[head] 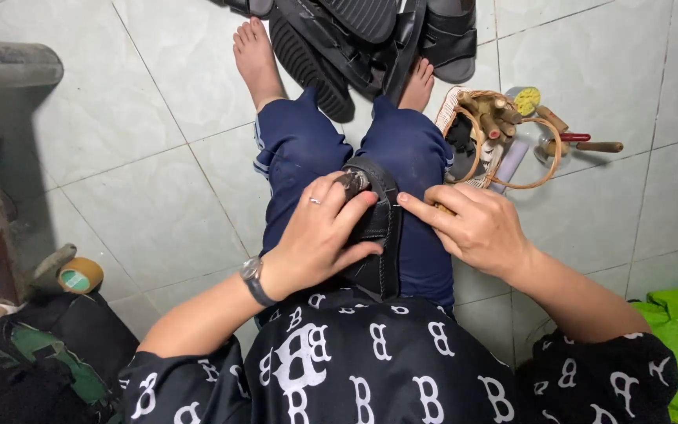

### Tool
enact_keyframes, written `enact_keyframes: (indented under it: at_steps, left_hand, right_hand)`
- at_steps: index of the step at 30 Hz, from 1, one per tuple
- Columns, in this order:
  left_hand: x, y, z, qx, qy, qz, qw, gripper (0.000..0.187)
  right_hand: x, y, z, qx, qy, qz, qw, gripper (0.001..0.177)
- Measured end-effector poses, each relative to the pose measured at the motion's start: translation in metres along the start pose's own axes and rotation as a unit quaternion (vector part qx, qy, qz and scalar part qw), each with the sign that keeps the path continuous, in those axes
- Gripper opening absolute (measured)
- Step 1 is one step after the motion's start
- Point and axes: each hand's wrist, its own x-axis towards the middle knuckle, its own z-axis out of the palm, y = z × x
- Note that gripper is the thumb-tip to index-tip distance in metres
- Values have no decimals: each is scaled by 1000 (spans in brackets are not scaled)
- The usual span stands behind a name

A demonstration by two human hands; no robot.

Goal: Hand-stitching the sole of a black sandal using a needle and thread while sitting on the floor.

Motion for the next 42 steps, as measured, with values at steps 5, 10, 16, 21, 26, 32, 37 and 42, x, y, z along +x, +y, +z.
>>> enact_keyframes:
  at_steps: [5,10,16,21,26,32,37,42]
  left_hand:
    - [2,-3,13,-9,28,6,1000,52]
    - [0,-5,30,-33,67,12,997,52]
    - [2,-7,33,-76,91,10,993,64]
    - [2,-12,35,-88,127,35,987,64]
    - [4,-25,10,-92,77,81,989,64]
    - [13,-45,-24,-146,-67,21,987,20]
    - [22,-41,-28,-476,-137,-94,863,9]
    - [30,-41,-27,-403,-44,-12,914,11]
  right_hand:
    - [11,-5,-9,-74,20,-20,997,40]
    - [22,-20,-24,-206,15,-59,977,32]
    - [21,-23,-10,-271,0,-84,959,25]
    - [20,-17,21,-146,50,-67,986,32]
    - [17,-26,11,-46,31,-8,998,29]
    - [21,-42,-2,-14,-3,89,996,31]
    - [13,-42,14,29,10,146,989,33]
    - [8,-47,27,36,60,172,983,31]
